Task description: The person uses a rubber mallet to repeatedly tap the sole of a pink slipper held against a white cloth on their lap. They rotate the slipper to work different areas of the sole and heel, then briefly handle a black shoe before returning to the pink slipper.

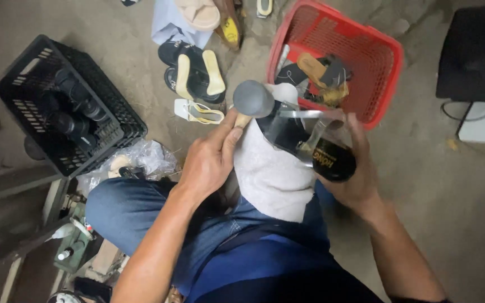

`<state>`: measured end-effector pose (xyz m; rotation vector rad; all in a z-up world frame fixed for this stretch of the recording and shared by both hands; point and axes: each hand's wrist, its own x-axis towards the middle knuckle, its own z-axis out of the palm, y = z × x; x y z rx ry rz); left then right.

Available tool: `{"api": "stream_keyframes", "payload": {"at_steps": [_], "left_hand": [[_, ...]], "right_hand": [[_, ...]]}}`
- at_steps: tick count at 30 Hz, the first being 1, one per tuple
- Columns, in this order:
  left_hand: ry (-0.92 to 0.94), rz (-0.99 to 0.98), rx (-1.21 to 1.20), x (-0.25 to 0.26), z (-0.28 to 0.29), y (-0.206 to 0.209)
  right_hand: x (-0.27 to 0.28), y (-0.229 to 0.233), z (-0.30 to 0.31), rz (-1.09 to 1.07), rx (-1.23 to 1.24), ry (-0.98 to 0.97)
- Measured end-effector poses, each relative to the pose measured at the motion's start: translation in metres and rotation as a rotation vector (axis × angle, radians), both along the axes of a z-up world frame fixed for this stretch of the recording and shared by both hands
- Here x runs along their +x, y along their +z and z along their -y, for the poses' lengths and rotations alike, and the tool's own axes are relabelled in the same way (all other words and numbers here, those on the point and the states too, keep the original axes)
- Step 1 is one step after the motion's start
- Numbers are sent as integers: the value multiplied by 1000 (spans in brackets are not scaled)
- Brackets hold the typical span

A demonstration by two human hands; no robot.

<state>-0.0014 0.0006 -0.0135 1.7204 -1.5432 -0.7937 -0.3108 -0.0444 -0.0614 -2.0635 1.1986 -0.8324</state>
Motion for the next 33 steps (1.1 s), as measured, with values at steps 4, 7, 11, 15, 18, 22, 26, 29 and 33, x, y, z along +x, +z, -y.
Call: {"api": "stream_keyframes", "payload": {"at_steps": [4,7,11,15,18,22,26,29,33], "left_hand": [[-13,24,1,3,-7,-2],[-8,29,-1,3,-8,4],[-19,51,-11,2,-6,11],[-13,27,-17,2,-11,17],[-5,-17,-13,6,-13,28],[9,-42,-113,5,-19,48],[-31,20,-210,-4,-11,40],[-124,117,-9,-13,-2,17],[-140,147,-94,-14,2,58]], "right_hand": [[-8,-14,-9,2,55,-88],[16,28,-4,-112,243,-130],[39,55,-12,-346,394,-247],[59,81,-20,-192,318,-271],[63,77,-25,-140,96,-235],[47,48,-24,-140,50,-200],[35,26,-19,-351,112,-165],[38,30,-18,-265,275,-143],[28,28,-12,-73,393,-71]]}}
